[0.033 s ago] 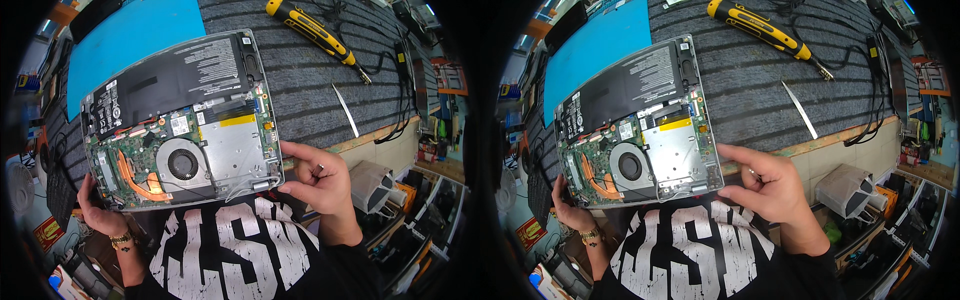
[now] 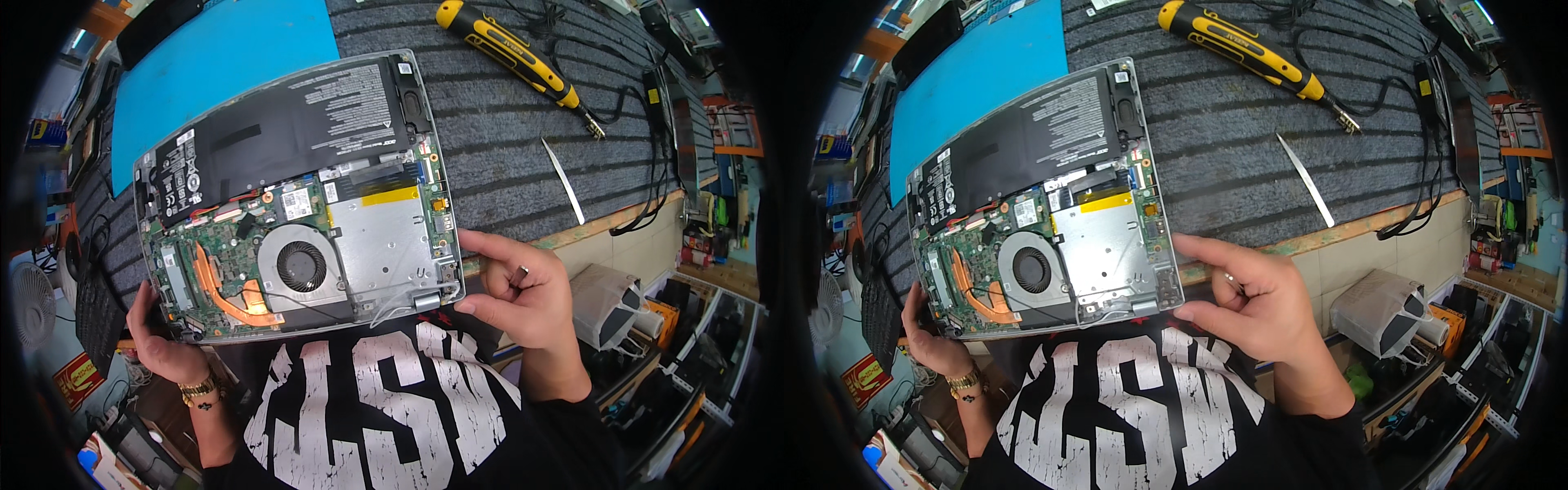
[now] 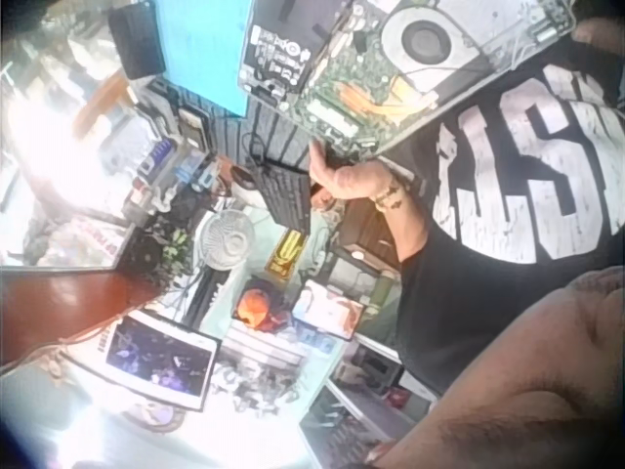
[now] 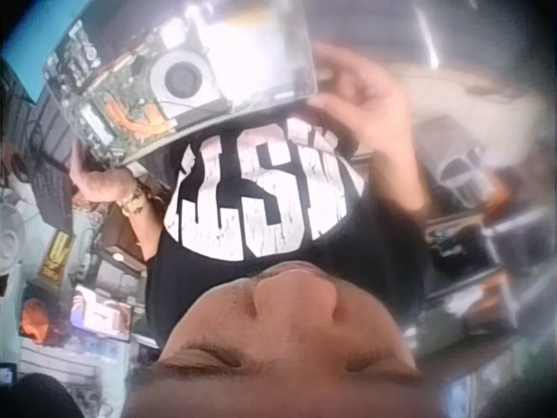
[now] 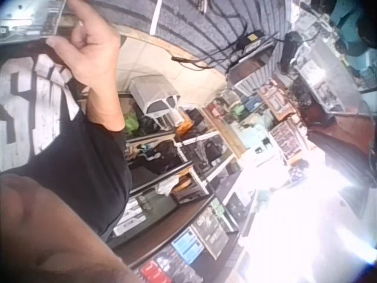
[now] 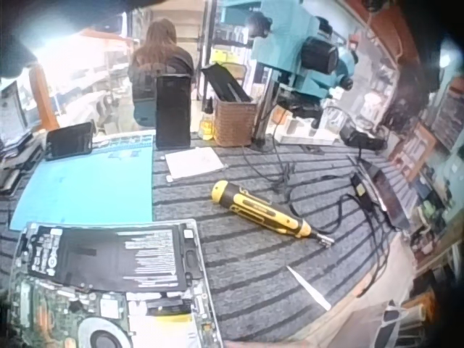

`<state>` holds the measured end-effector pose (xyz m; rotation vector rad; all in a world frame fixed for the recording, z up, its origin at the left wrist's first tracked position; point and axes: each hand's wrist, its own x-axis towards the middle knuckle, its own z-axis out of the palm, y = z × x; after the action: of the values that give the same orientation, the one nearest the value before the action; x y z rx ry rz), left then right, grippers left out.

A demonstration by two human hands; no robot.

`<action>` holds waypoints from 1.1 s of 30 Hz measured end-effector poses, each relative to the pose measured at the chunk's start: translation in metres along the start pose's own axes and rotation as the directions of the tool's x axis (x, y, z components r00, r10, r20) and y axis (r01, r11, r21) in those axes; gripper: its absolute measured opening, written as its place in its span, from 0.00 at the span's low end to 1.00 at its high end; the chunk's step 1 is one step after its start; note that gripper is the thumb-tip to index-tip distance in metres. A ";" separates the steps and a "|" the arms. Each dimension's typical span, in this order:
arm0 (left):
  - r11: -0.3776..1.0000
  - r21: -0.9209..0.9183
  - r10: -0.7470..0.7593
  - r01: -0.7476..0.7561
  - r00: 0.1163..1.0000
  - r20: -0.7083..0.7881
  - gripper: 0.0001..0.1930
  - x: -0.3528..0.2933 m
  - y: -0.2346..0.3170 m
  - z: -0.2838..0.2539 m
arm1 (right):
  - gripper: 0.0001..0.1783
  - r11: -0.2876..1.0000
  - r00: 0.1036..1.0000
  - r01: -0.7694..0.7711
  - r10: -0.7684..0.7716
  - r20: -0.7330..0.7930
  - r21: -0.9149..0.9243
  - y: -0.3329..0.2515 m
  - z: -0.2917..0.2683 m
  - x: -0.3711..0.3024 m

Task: The person uses tweezers to move a white wire and a small silver component inside a laptop, and uses an electric screwdriver on the motherboard.

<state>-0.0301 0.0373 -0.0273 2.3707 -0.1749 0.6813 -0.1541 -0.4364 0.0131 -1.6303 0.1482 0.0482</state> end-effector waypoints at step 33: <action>0.921 -0.375 0.062 0.104 0.912 0.405 0.33 0.044 0.009 -0.033 | 0.15 0.206 0.835 0.005 -0.539 -0.109 -0.979 -0.016 -0.053 0.108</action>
<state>-0.0089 0.0536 0.0222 2.0890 -0.4252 0.1046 -0.0482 -0.4959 0.0198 -2.9377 0.1654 -0.6956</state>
